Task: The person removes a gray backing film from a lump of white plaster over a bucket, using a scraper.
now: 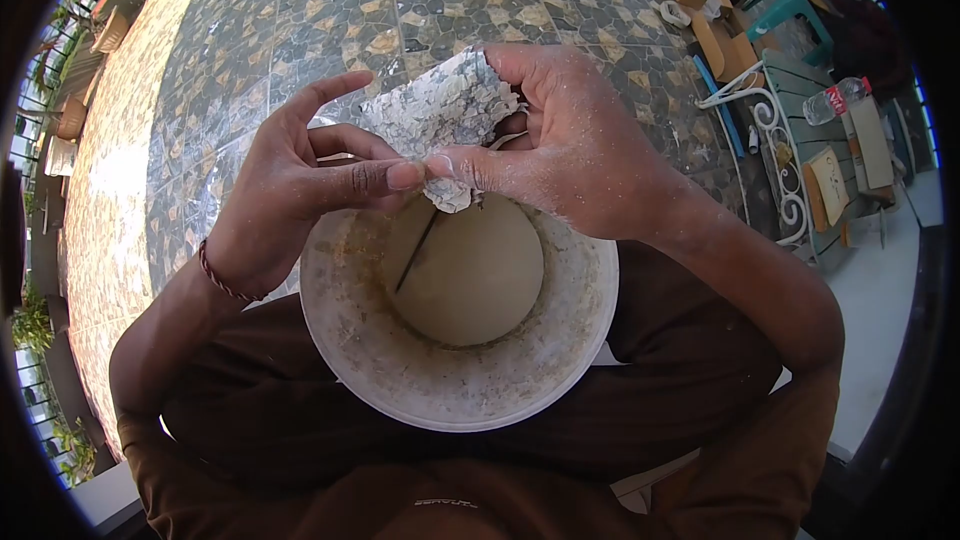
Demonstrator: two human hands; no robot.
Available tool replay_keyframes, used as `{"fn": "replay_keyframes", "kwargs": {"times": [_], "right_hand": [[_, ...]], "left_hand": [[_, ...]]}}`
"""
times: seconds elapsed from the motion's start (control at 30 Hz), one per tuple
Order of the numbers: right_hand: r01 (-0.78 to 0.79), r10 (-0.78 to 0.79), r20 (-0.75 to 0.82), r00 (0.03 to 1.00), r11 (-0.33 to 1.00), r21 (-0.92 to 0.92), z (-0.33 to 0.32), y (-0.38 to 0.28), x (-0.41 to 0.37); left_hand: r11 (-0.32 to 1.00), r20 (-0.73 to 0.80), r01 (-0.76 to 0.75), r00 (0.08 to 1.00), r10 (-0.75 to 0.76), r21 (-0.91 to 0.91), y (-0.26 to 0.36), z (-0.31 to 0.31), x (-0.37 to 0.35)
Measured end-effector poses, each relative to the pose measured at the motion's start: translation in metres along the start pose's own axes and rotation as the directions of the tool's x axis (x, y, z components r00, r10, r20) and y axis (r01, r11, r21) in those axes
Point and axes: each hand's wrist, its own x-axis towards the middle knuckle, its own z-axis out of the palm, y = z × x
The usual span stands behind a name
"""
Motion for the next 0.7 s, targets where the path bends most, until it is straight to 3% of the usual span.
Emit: {"fn": "replay_keyframes", "kwargs": {"times": [0.23, 0.43, 0.53, 0.57, 0.63, 0.7], "right_hand": [[-0.039, 0.034, 0.036, 0.999, 0.984, 0.171, -0.003, -0.003, 0.001], [-0.030, 0.018, 0.067, 0.998, 0.983, 0.181, -0.007, -0.007, 0.000], [-0.015, 0.005, 0.077, 0.997, 0.992, 0.126, -0.008, -0.007, -0.001], [-0.014, 0.005, 0.076, 0.997, 0.992, 0.125, -0.008, -0.008, -0.002], [-0.098, 0.082, 0.102, 0.991, 0.981, 0.166, -0.009, -0.010, -0.002], [-0.110, 0.093, 0.105, 0.990, 0.979, 0.170, -0.009, -0.011, -0.001]], "left_hand": [[0.998, 0.129, -0.055, 0.990, 0.058, -0.028, 0.001, -0.009, 0.006], [0.999, 0.230, -0.052, 0.972, 0.053, -0.009, 0.005, -0.018, 0.004], [0.968, 0.456, -0.021, 0.885, -0.099, 0.251, 0.004, -0.024, 0.003], [0.968, 0.457, -0.023, 0.884, -0.098, 0.252, 0.006, -0.024, 0.000], [0.858, 0.390, -0.085, 0.910, -0.140, 0.507, 0.008, -0.022, -0.006], [0.844, 0.342, -0.105, 0.935, -0.097, 0.526, 0.004, -0.022, -0.005]]}}
